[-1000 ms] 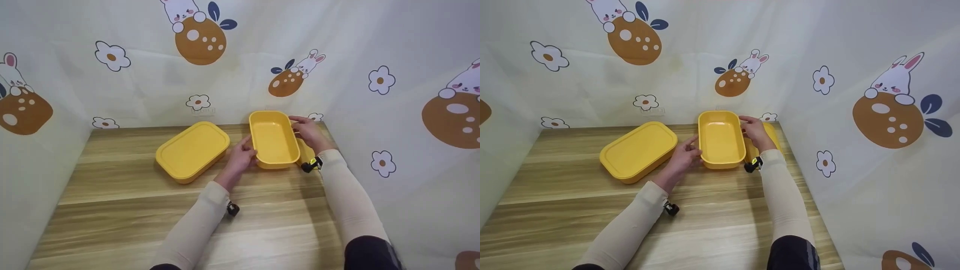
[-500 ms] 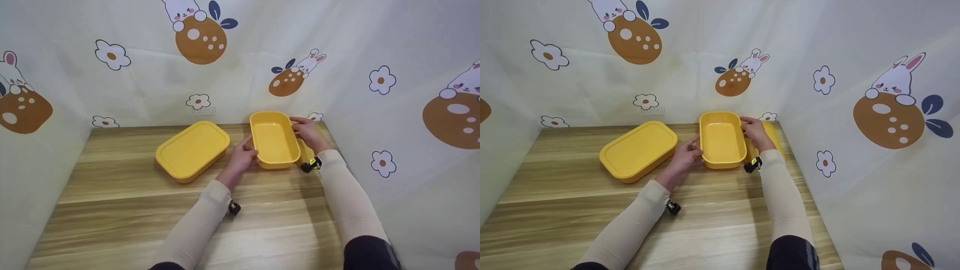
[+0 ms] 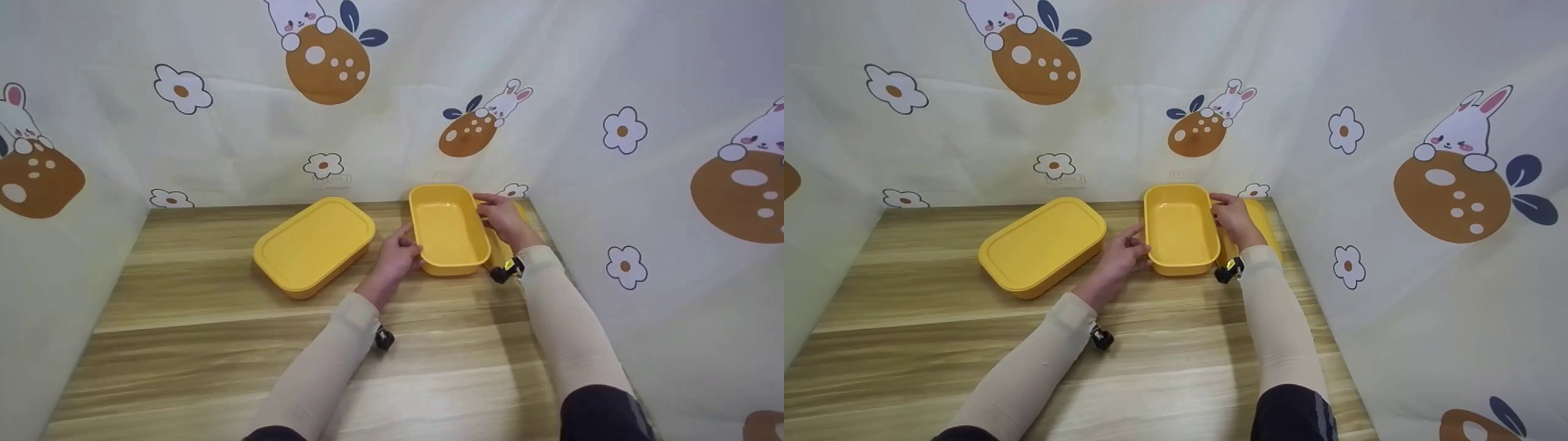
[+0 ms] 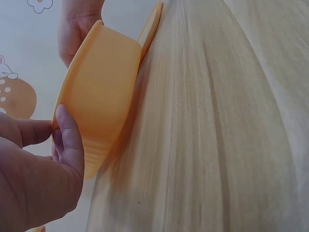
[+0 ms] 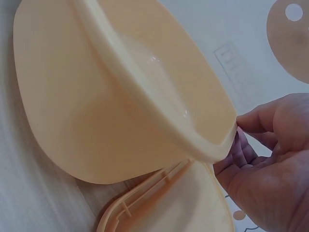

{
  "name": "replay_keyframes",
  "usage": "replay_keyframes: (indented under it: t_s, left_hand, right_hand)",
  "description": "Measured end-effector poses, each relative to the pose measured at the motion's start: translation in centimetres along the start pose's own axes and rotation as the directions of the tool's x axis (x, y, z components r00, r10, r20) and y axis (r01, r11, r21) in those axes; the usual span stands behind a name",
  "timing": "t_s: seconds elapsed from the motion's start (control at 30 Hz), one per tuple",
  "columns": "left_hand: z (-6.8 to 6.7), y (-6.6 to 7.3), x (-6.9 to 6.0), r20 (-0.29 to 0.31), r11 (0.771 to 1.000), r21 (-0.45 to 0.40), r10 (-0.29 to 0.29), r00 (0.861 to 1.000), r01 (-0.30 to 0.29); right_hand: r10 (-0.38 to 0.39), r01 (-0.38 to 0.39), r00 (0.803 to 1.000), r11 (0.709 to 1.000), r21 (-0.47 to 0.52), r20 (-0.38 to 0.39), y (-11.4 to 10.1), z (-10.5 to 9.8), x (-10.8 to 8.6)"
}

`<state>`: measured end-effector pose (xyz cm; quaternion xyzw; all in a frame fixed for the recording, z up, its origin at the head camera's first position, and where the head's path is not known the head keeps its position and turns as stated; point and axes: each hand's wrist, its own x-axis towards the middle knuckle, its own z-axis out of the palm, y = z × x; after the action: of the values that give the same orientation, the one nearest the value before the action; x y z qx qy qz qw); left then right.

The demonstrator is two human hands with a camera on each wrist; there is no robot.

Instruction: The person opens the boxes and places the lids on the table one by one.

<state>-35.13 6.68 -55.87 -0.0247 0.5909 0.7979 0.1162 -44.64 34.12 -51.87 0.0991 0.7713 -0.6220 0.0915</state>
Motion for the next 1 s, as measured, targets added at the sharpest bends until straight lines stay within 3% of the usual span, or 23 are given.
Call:
replay_keyframes:
  t_s: [0.57, 1.0]
  left_hand:
    - [0.4, -0.4, 0.2, -0.017, 1.0, 0.003, 0.002, 1.0, -0.002]
    - [0.5, -0.6, 0.1, -0.021, 1.0, -0.019, -0.016, 1.0, 0.016]
  right_hand:
    - [-0.015, 0.016, 1.0, 1.0, -0.027, 0.013, 0.8, -0.1, -0.2]
    - [0.043, -0.043, 0.999, 0.999, 0.007, 0.032, -0.1, 0.0, -0.9]
